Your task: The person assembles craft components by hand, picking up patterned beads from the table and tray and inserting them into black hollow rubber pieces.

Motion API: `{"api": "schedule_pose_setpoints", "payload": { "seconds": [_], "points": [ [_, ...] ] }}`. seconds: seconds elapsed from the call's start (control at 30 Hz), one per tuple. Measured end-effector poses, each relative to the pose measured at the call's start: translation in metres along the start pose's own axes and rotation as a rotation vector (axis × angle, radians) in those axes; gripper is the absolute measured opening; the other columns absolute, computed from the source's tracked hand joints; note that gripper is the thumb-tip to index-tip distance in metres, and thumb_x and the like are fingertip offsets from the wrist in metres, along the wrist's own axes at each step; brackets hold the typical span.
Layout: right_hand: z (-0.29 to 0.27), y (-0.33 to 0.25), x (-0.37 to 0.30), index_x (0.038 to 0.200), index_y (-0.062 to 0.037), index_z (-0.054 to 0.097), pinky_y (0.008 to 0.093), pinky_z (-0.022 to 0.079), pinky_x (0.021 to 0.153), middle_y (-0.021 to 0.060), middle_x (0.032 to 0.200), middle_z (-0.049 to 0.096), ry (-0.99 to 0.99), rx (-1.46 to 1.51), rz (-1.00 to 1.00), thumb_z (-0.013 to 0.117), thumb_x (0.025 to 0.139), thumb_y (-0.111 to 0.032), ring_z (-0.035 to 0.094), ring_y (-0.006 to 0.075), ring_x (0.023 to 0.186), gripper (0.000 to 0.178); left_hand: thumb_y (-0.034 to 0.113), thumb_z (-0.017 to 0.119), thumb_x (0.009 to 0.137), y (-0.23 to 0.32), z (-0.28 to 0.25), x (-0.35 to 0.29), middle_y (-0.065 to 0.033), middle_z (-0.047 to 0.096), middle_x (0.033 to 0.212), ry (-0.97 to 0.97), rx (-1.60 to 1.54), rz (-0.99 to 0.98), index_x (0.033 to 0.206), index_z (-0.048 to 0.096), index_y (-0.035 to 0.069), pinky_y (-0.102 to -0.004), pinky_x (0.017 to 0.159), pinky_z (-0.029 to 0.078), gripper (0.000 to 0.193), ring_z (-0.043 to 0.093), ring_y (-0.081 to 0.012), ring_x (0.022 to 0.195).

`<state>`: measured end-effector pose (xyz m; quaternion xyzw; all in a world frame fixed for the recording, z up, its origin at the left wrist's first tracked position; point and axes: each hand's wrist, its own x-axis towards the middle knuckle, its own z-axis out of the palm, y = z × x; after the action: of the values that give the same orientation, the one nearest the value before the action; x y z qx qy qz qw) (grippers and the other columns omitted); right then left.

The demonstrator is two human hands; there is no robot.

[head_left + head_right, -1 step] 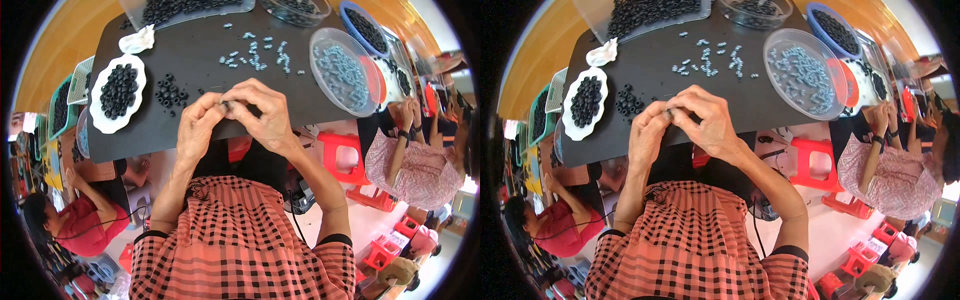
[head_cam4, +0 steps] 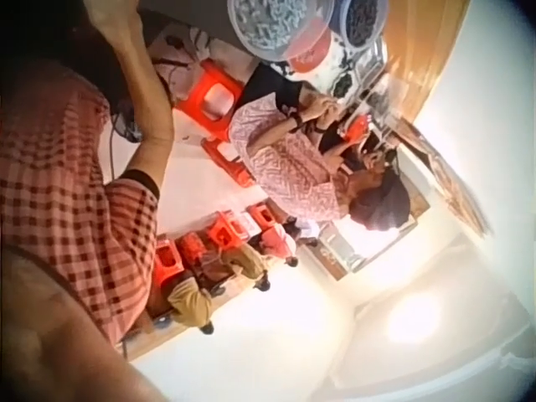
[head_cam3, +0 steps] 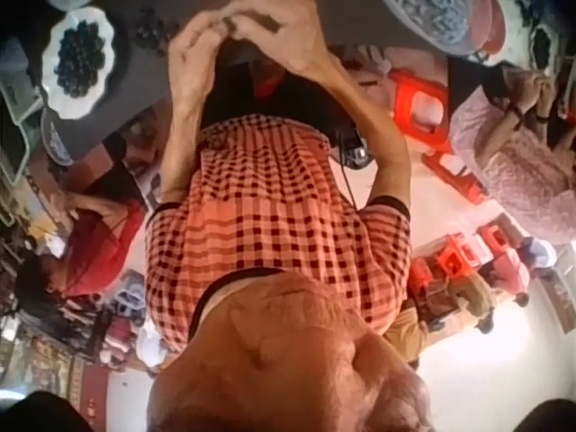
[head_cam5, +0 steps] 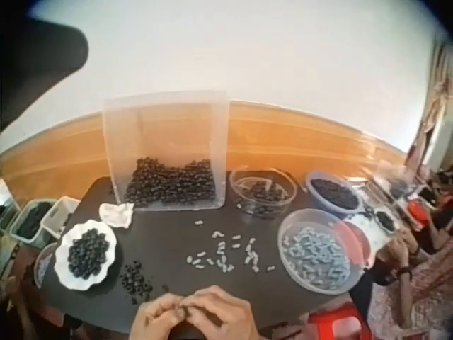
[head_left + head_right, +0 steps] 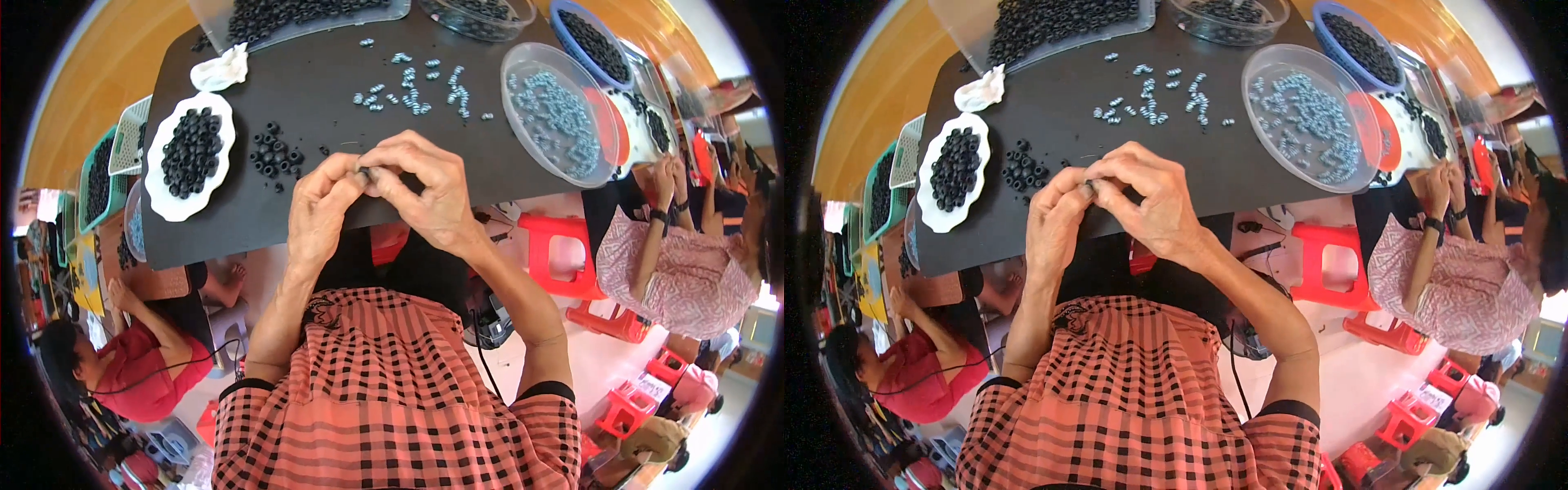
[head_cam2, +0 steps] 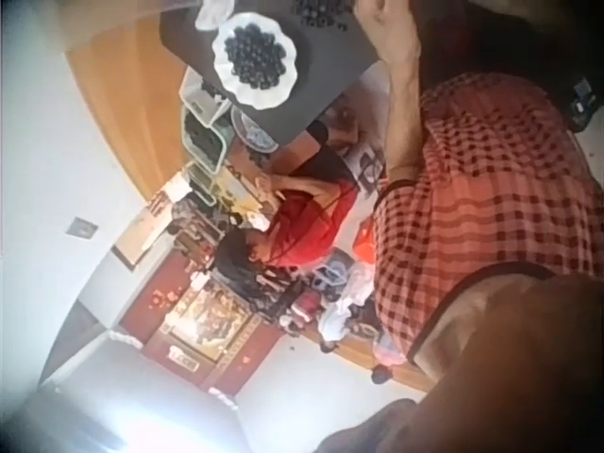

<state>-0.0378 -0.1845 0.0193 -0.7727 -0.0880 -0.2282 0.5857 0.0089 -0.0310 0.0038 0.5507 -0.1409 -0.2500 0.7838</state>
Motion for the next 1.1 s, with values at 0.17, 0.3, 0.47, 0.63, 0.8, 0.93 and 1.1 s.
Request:
{"api": "schedule_pose_setpoints", "payload": {
  "seconds": [0.17,0.3,0.47,0.63,0.8,0.93,1.1],
  "points": [
    [-0.003,0.006,-0.023,0.094,-0.0004,0.066,0.0288,0.052,0.063,0.0107,0.089,0.064,0.078,-0.114,-0.026,0.064,0.081,0.005,0.065,0.0181,0.072,0.014,0.004,0.052,0.091,-0.003,0.003,-0.004,-0.0046,0.066,0.086,0.057,0.001,0.059,0.098,0.065,-0.002,-0.0238,0.081,0.045,0.015,0.058,-0.0084,0.081],
    [-0.023,-0.005,-0.024,0.094,-0.0008,0.064,0.0306,0.052,0.064,0.012,0.089,0.063,0.14,-0.263,-0.005,0.063,0.079,0.006,0.065,0.0221,0.074,0.017,0.005,0.053,0.091,-0.001,0.004,-0.008,-0.0058,0.066,0.086,0.083,0.028,0.073,0.097,0.065,-0.002,-0.0244,0.083,0.043,0.016,0.059,-0.0079,0.08],
    [-0.077,0.007,0.001,0.102,-0.0008,0.061,0.0382,0.052,0.075,0.0144,0.097,0.059,0.08,-0.885,-0.104,0.063,0.079,-0.001,0.062,0.0307,0.088,0.023,0.006,0.053,0.091,-0.005,0.002,-0.008,-0.0052,0.067,0.085,0.089,0.11,0.097,0.096,0.066,-0.001,-0.0259,0.083,0.044,0.016,0.059,-0.0079,0.079],
    [-0.077,0.029,0.009,0.104,-0.0008,0.062,0.0405,0.051,0.08,0.016,0.1,0.061,-0.097,-1.222,0.065,0.059,0.083,0.001,0.061,0.033,0.094,0.022,0.008,0.054,0.09,-0.004,0.0,-0.01,-0.0031,0.066,0.083,0.08,0.188,0.081,0.094,0.066,0.001,-0.0248,0.082,0.043,0.014,0.058,-0.0071,0.08],
    [-0.075,0.033,0.012,0.105,-0.0015,0.064,0.0366,0.051,0.076,0.0151,0.098,0.064,0.112,-0.702,-0.062,0.055,0.082,0.005,0.063,0.0306,0.083,0.025,0.008,0.053,0.09,-0.004,-0.003,-0.01,-0.0067,0.065,0.088,0.051,0.167,0.074,0.096,0.064,-0.001,-0.027,0.085,0.043,0.015,0.058,-0.0098,0.083],
    [-0.08,0.028,0.011,0.102,-0.0015,0.065,0.0357,0.051,0.074,0.0145,0.094,0.064,0.177,-0.564,0.066,0.055,0.082,0.005,0.063,0.0302,0.079,0.024,0.005,0.054,0.089,-0.005,-0.001,-0.009,-0.0023,0.065,0.085,0.041,0.155,0.097,0.095,0.065,0.001,-0.0241,0.081,0.044,0.013,0.06,-0.0075,0.081],
    [-0.072,0.036,0.007,0.094,-0.0016,0.066,0.0391,0.049,0.071,0.0152,0.086,0.062,0.017,-0.709,-0.039,0.058,0.082,0.0,0.062,0.033,0.075,0.014,0.002,0.054,0.089,-0.004,-0.001,-0.01,-0.0021,0.064,0.086,0.034,0.208,0.089,0.096,0.064,0.0,-0.0242,0.079,0.045,0.013,0.061,-0.0079,0.081]
  ]
}}
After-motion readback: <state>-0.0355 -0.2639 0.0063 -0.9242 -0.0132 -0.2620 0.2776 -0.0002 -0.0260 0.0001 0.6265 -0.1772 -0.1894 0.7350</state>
